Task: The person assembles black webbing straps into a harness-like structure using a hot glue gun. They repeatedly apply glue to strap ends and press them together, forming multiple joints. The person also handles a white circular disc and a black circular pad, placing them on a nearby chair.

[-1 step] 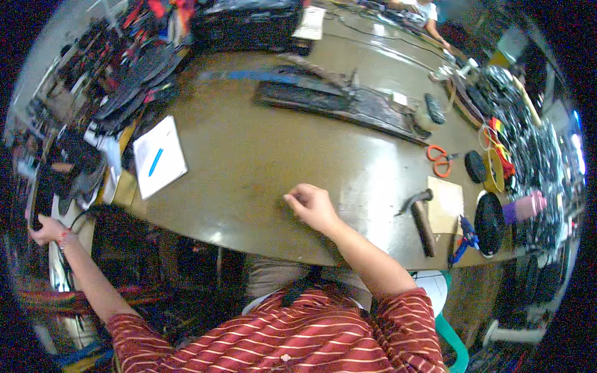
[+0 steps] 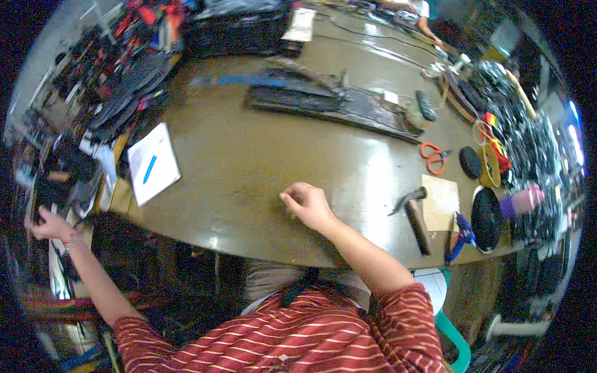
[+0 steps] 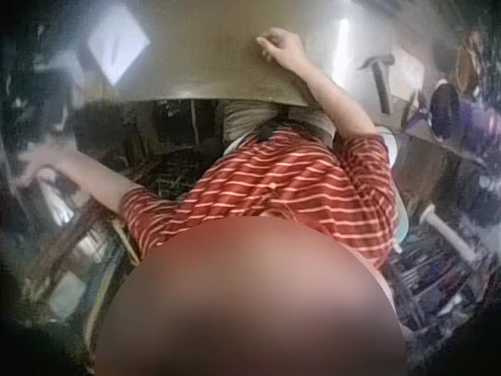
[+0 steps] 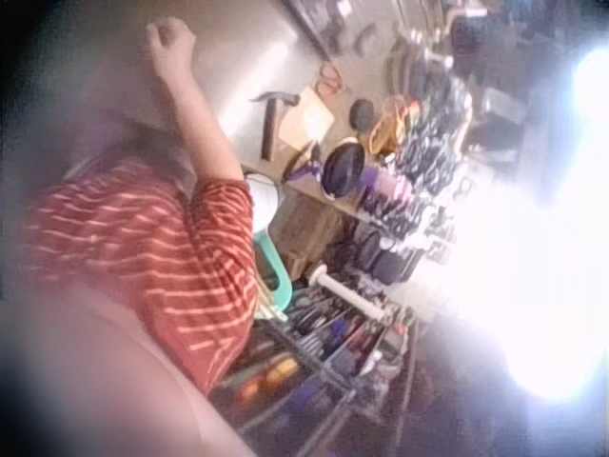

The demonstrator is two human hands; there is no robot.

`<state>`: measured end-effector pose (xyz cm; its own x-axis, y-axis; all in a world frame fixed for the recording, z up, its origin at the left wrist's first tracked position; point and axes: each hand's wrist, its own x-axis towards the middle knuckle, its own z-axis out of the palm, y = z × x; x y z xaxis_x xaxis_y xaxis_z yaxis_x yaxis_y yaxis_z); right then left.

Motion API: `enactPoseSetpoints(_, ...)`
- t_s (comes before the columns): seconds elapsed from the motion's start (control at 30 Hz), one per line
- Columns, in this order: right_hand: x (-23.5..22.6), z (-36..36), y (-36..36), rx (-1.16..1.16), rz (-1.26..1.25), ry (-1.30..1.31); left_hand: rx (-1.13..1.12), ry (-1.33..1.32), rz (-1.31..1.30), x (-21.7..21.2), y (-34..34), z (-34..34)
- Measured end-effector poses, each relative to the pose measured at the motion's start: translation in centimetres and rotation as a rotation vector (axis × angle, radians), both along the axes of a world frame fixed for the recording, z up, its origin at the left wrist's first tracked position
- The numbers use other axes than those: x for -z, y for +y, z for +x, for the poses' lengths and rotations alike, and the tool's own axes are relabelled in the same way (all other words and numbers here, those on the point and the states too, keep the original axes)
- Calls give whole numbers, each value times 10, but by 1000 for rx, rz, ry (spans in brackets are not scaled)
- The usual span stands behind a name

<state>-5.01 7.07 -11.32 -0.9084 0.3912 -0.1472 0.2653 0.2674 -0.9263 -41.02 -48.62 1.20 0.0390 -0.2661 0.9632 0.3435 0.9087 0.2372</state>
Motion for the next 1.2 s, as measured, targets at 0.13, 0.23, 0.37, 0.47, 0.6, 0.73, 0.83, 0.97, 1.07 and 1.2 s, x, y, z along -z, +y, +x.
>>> enactPoseSetpoints(0.13, -26, -6, 136, 254, 1068, 327, 903, -484, -482, 27, 283, 49)
enactPoseSetpoints(0.23, -36, -22, 259, 455, 1631, 273, 1089, -732, -667, 42, 434, 65)
enactPoseSetpoints(0.37, -24, -30, 327, 369, 1184, -134, 1174, -771, -820, 38, 557, 38)
enactPoseSetpoints(0.47, -21, -28, 317, 414, 1211, -6, 1028, -925, -974, 45, 607, 23)
enactPoseSetpoints(0.6, -40, -2, 279, 355, 1171, -19, 900, -1074, -1112, 47, 639, 5)
enactPoseSetpoints(0.73, -45, 73, 198, 136, 1025, 176, 918, -1066, -1219, 42, 640, -1)
enactPoseSetpoints(0.83, -42, 129, 132, 138, 850, 69, 1149, -1002, -938, 41, 633, 6)
enactPoseSetpoints(0.97, -27, 147, 63, 160, 754, 157, 1818, -1354, -337, 41, 637, 35)
enactPoseSetpoints(1.07, -16, 143, 46, 168, 828, 89, 2033, -1577, -85, 39, 653, 63)
enactPoseSetpoints(1.2, -10, 143, 49, 169, 788, 86, 1942, -1461, -309, 41, 672, 93)
